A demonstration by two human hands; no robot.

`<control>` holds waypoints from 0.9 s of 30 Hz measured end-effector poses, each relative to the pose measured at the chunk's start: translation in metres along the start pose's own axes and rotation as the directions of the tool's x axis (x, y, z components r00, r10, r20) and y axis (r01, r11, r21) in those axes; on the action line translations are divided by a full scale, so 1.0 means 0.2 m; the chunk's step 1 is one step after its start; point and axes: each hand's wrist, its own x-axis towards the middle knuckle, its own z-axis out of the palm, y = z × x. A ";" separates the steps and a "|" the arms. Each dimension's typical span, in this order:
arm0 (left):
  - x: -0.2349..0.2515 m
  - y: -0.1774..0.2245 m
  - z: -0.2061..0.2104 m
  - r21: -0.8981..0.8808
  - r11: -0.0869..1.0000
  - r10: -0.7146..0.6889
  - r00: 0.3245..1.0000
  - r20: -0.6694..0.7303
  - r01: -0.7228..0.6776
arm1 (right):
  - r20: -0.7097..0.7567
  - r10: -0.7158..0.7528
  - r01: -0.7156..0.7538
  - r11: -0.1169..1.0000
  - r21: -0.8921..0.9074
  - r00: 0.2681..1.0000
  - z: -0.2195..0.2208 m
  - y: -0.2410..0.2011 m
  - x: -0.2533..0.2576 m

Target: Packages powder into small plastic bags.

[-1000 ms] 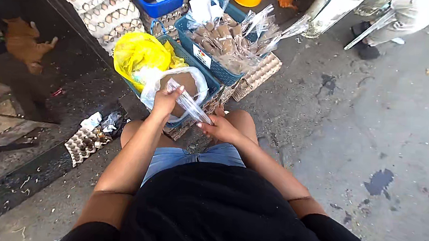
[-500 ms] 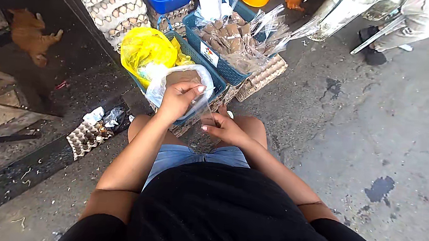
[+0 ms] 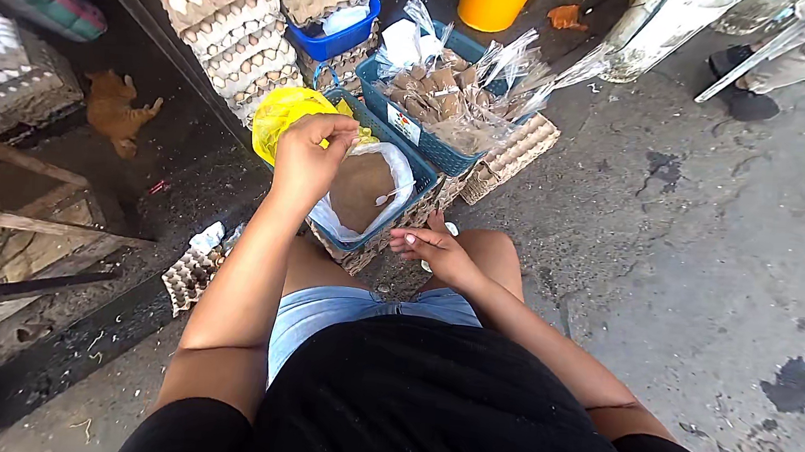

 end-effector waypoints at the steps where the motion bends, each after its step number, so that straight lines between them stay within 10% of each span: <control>1: -0.03 0.02 0.01 -0.020 1.000 0.015 1.000 -0.009 -0.015 | -0.011 -0.022 0.022 1.000 -0.022 1.000 0.00 0.00 -0.01; 7: -0.08 0.18 0.08 -0.223 0.971 0.087 0.996 -0.015 -0.088 | -0.174 -0.318 0.222 0.880 -0.419 0.932 -0.05 -0.04 0.01; 12: -0.10 0.20 0.18 -0.262 0.962 0.092 0.993 0.072 -0.070 | -0.112 -0.251 0.165 0.854 -0.493 0.962 -0.06 -0.02 0.02; 18: -0.14 -0.06 0.28 -0.341 0.899 -0.253 0.961 0.112 0.276 | -0.036 0.005 -0.020 0.901 -0.433 0.999 -0.12 -0.04 -0.01; 27: -0.28 -0.35 0.28 -0.498 0.660 -0.674 0.737 -0.062 0.562 | 0.023 0.154 -0.053 0.471 -0.881 0.988 -0.32 -0.26 0.09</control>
